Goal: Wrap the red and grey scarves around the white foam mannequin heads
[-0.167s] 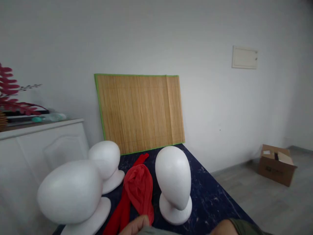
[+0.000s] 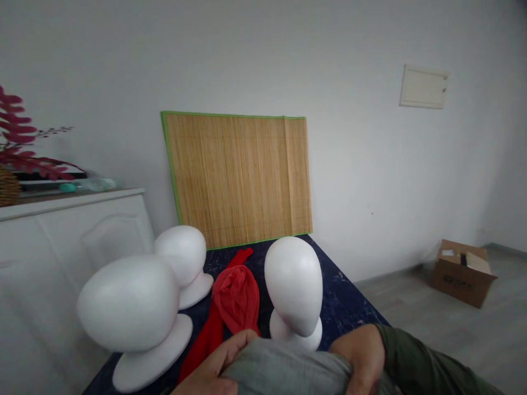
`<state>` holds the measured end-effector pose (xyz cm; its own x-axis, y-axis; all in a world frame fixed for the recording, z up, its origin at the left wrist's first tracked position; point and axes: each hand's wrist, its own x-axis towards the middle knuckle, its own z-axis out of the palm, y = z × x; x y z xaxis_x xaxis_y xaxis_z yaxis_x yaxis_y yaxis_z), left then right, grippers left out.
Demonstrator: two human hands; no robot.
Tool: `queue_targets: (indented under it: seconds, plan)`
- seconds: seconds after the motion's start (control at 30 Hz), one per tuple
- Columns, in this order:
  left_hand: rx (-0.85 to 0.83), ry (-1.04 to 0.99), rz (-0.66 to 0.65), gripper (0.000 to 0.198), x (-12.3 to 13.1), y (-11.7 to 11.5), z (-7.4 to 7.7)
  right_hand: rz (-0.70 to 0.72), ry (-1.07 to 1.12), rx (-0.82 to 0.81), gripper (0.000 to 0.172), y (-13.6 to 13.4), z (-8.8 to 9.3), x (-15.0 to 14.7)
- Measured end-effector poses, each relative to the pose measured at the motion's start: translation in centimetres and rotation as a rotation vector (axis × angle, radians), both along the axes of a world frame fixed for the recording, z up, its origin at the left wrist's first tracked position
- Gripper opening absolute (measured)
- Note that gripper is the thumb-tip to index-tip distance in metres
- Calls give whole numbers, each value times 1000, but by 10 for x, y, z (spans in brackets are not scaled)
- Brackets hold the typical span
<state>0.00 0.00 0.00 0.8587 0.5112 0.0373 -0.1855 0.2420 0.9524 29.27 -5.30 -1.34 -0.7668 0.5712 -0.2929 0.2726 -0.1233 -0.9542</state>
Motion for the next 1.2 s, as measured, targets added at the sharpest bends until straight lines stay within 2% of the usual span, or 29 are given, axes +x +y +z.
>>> queue_targets:
  seconds: [0.07,0.17,0.23,0.3,0.37,0.43,0.57,0.7,0.73,0.77,0.83,0.87,1.0,1.1,1.13,1.2]
  plan:
    - [103,63,23,52,2,-2,7,32,-137,237,50,-1,11,-2]
    - [339,232,152,40,6,-1,11,-163,-247,604,29,-14,26,-12]
    - [488,347,271,34,8,-1,9,-253,-282,688,24,-23,30,-21]
    - [592,439,373,35,10,-3,8,-340,-263,721,31,-30,32,-26]
    - [654,503,412,36,10,-6,9,-428,-223,762,36,-33,32,-28]
    - [688,559,388,28,11,-9,11,-488,-209,801,38,-33,32,-26]
    - [658,582,375,17,17,-17,17,-397,-214,755,46,-33,23,-25]
    - [583,491,381,18,34,-22,14,-519,-177,657,71,-32,0,-48]
    - [584,468,381,18,38,-23,13,-558,-171,647,70,-31,-6,-56]
    - [598,450,383,18,41,-23,13,-586,-167,641,61,-29,-11,-65]
    - [660,442,390,17,44,-23,14,-641,-143,640,33,-26,-17,-78]
    - [703,456,391,18,44,-24,17,-675,-115,643,26,-25,-17,-81]
    - [875,619,347,27,31,-25,29,-801,66,682,33,-25,-6,-78]
    - [973,734,285,22,18,-22,32,-874,101,627,29,-26,0,-70]
    - [969,734,267,16,14,-20,32,-933,114,570,27,-25,1,-68]
    - [800,610,202,9,7,-14,28,-1048,197,431,24,-22,0,-66]
